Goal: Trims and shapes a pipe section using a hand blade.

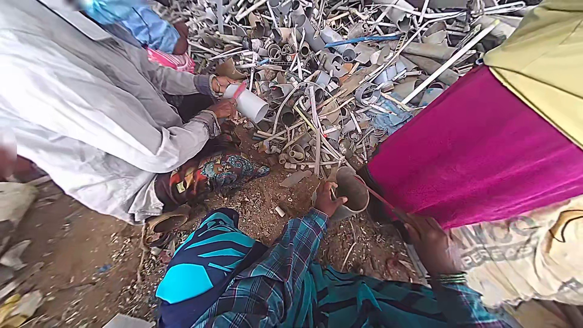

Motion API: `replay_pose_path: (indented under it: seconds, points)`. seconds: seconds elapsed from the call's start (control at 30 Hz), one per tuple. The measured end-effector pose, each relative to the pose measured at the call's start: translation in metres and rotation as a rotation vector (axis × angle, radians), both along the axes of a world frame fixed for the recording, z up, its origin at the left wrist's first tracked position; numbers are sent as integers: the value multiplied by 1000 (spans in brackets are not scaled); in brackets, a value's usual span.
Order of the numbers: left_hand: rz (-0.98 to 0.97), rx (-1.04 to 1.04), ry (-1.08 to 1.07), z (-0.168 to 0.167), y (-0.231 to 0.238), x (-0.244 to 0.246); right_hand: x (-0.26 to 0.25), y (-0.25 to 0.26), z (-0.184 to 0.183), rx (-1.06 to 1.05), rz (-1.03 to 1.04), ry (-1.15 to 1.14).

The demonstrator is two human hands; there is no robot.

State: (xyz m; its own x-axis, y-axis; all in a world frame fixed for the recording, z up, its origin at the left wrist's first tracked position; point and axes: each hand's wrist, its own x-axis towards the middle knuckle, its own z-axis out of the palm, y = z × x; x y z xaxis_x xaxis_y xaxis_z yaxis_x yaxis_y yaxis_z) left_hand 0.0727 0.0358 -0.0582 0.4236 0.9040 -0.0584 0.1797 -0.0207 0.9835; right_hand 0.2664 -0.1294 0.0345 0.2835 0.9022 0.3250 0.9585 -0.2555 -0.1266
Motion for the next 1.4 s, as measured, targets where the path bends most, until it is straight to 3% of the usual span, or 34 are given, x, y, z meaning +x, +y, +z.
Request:
replay_pose_path:
  seconds: [0.1,0.43,0.57,0.77,0.9,1.13,1.4]
  points:
    - [4,22,13,3,-4,4,4,7,-25,6,24,52]
    - [15,29,37,5,-4,-1,21,9,-35,137,123,45]
    - [64,78,-22,-3,4,-9,32,10,-27,183,108,59]
    - [-98,137,-13,0,-7,-2,34,26,-24,253,148,97]
    - [-78,92,-30,-1,-6,-1,39,13,-11,379,167,87]
    - [4,26,-13,1,12,-14,59,1,-19,204,215,61]
    - [-57,45,-5,3,11,-9,59,21,-24,199,250,25]
